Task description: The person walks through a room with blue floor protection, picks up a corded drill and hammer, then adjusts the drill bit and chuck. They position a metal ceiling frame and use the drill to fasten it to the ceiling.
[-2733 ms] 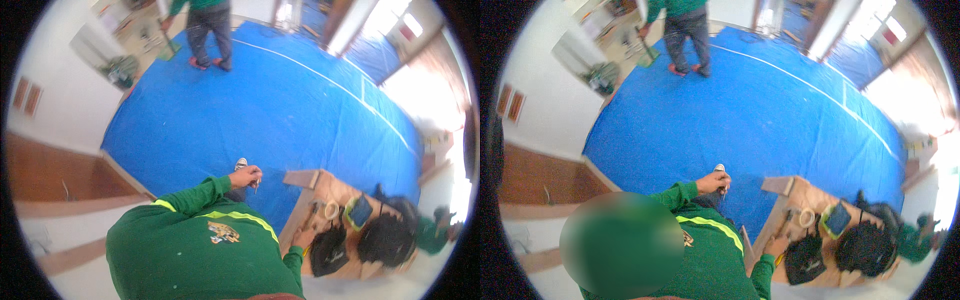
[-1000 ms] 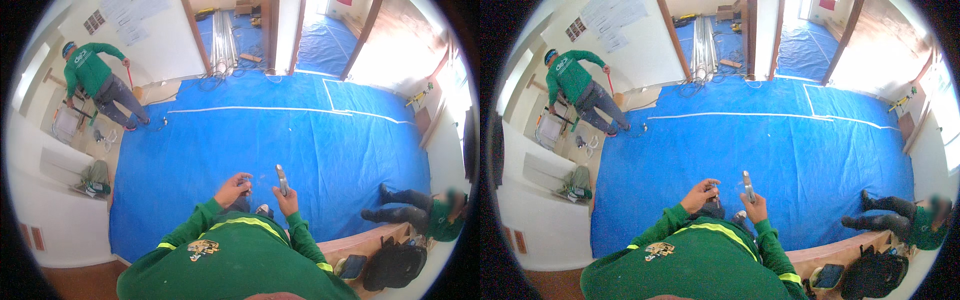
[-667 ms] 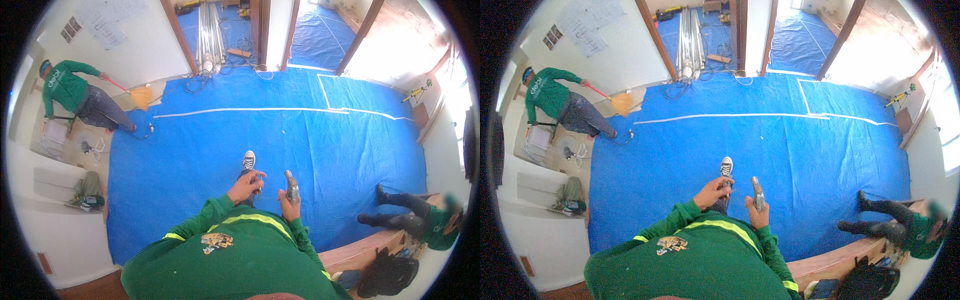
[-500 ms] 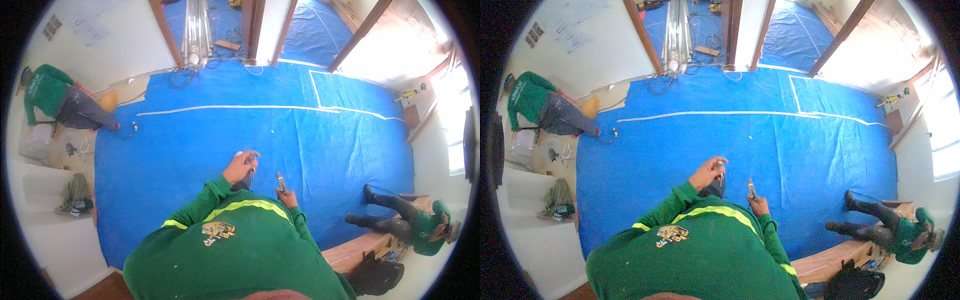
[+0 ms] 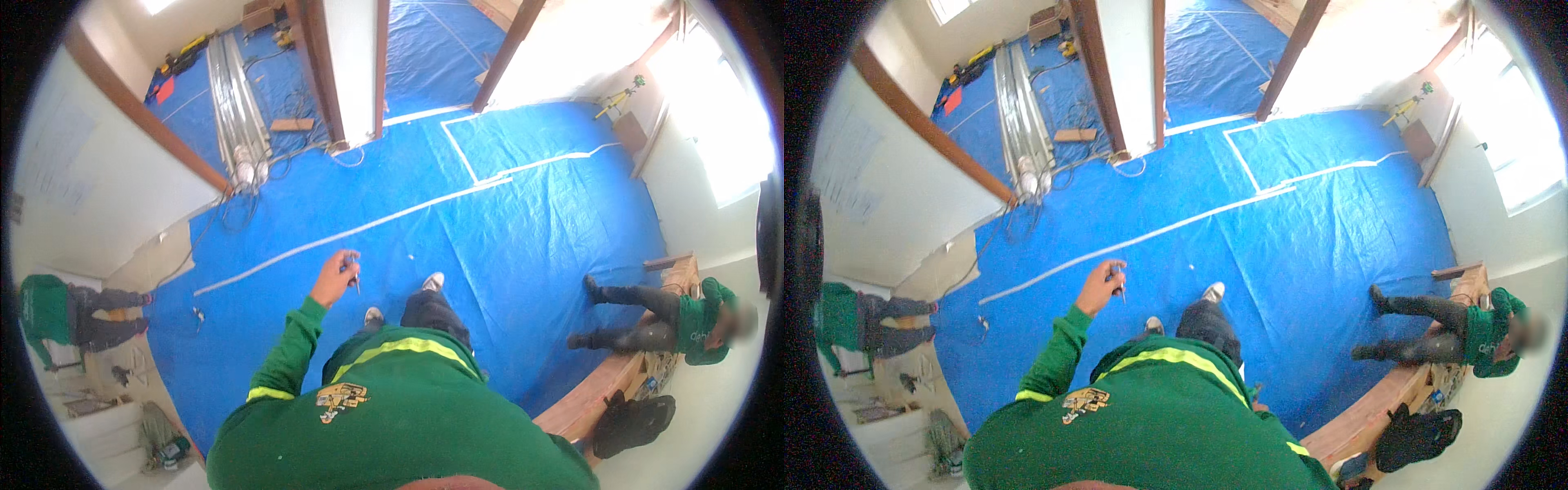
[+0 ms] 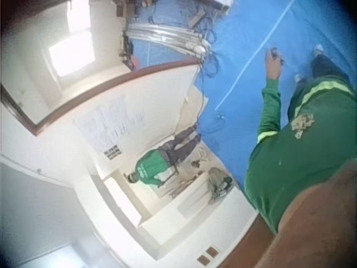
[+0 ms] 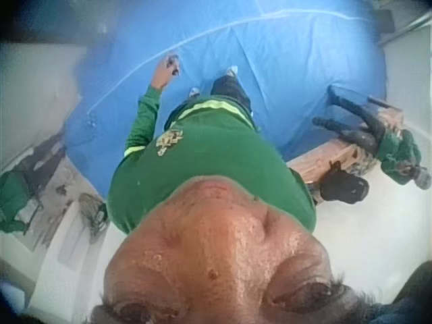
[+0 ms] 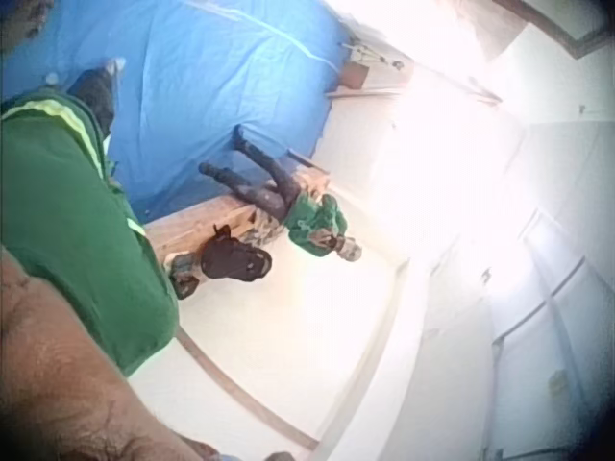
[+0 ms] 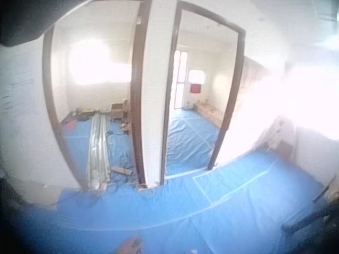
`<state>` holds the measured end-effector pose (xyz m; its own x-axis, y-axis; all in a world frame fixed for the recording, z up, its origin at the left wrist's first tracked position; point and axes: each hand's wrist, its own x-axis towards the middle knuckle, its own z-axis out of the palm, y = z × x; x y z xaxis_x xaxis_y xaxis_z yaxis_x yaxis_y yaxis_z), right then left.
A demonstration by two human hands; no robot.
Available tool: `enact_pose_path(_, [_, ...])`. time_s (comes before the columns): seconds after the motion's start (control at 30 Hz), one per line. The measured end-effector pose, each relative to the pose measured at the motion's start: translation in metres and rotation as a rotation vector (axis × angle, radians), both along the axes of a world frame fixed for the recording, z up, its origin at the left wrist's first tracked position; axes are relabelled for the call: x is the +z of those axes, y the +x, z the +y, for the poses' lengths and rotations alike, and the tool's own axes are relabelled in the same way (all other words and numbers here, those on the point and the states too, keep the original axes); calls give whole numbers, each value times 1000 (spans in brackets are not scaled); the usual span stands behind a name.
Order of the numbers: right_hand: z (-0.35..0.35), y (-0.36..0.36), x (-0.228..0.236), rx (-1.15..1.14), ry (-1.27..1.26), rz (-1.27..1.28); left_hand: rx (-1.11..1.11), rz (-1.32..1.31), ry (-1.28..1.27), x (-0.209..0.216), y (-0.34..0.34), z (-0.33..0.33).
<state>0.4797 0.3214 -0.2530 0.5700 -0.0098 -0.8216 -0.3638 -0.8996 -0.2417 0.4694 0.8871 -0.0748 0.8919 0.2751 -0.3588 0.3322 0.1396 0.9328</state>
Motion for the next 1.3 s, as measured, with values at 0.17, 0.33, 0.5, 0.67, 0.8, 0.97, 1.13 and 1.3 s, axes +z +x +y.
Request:
enact_pose_path(0.17, [22, 68, -25, -11, -3, 49, -46, 111, -71, -38, 73, -13])
enact_pose_path(0.33, [29, 166, -55, 126, -56, 123, -213, 92, -124, -32, 184, -53])
enact_pose_path(0.5, [23, 315, -63, 471, -171, 144, -285, 66, -41, 8, 334, -71])
enact_pose_path(0.67, [37, 479, -52, 353, -283, -21, -274, -43, -10, 51, 476, -77])
enact_pose_path(0.8, [58, 602, -18, -427, 70, -85, -353, 26, -40, 55, 551, -78])
enact_pose_path(0.97, [126, 678, -10, -901, 361, -157, -562, 83, -196, 15, 616, -72])
enact_pose_path(1.13, [153, 708, -38, -652, 187, -7, -661, 26, -307, 13, 759, -33])
enact_pose_path(1.3, [209, 759, -33, -108, 40, 36, -750, -125, -229, 76, 893, 29])
